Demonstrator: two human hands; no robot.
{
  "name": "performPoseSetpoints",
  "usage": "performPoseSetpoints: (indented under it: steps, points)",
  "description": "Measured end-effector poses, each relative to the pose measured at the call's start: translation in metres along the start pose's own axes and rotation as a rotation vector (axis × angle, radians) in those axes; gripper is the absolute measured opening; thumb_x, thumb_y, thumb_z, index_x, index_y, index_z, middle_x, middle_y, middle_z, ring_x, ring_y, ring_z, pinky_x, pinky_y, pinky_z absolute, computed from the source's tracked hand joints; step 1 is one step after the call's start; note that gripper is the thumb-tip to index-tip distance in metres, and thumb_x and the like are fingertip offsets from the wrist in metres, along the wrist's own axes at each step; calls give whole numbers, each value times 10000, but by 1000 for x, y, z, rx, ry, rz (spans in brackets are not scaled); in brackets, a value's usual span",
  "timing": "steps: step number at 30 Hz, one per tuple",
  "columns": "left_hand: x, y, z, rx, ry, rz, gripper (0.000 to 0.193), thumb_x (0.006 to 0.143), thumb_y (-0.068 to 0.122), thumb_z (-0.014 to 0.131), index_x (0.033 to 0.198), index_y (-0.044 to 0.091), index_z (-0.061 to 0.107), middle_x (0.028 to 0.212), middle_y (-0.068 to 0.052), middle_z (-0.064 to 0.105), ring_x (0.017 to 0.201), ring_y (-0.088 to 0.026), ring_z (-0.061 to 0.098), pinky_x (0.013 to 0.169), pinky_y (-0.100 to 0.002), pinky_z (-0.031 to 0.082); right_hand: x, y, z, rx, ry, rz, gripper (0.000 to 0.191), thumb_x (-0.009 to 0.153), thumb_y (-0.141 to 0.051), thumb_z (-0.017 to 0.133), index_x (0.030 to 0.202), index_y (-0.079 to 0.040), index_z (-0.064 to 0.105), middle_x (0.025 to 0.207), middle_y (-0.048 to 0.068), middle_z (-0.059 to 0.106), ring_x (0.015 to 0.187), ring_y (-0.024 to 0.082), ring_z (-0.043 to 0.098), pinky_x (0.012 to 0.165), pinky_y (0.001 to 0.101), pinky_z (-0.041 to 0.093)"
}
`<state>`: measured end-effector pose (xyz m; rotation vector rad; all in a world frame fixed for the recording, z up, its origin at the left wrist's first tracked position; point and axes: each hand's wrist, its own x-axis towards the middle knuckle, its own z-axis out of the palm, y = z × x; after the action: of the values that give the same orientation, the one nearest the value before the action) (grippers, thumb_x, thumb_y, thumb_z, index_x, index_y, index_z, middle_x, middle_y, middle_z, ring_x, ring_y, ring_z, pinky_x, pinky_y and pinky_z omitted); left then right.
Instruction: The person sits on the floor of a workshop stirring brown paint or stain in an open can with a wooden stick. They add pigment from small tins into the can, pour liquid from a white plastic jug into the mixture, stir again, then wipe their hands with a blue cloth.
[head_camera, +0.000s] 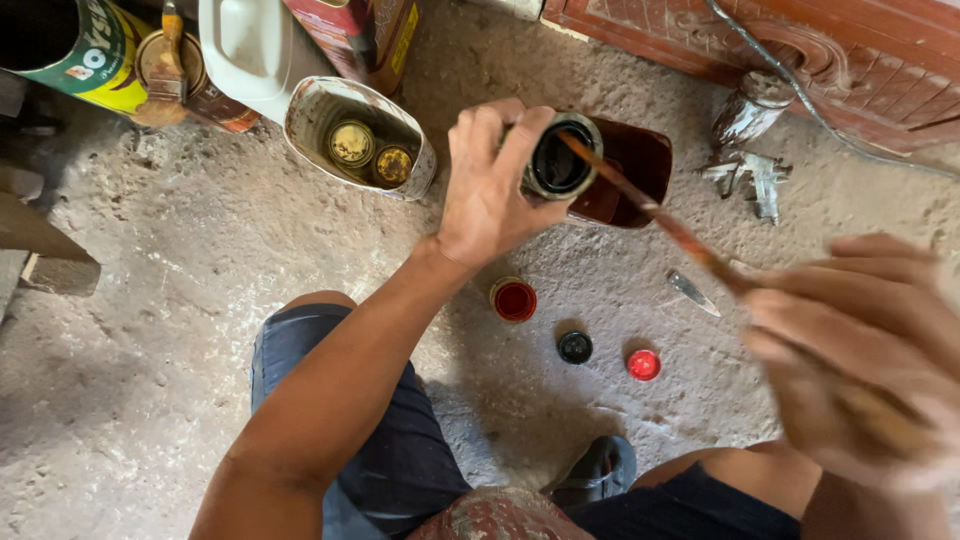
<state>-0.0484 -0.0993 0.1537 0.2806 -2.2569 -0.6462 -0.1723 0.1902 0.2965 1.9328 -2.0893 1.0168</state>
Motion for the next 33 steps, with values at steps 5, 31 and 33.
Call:
performPoseSetpoints:
  steps: [5, 31, 33]
  points:
    - [1, 2, -4, -9, -13, -21, 904, 635, 226, 967, 1400, 81, 507, 1304, -141, 474, 1182, -332, 461, 993, -479, 392, 52, -30, -17, -75, -239, -63, 340, 766, -204, 843, 1068, -157, 694, 1048, 90, 744, 956, 242, 720, 1044, 587, 506]
    - [3, 4, -5, 17, 32, -48, 806, 688, 240, 939, 1359, 81, 520, 1307, -132, 503, 1192, -344, 480, 1002, -483, 401, -22, 29, 9, 281, -18, 270, 210, 949, -272, 686, 1088, -115, 677, 1023, 50, 727, 891, 143, 707, 995, 425, 516]
    - [4, 3, -7, 9, 57, -76, 795, 711, 250, 944, 1362, 86, 517, 1300, -125, 502, 1184, -332, 481, 1002, -474, 398, -42, 66, 9, 463, 60, 352, 266, 1048, -350, 596, 1149, -108, 644, 1079, 39, 701, 896, 116, 675, 998, 399, 509]
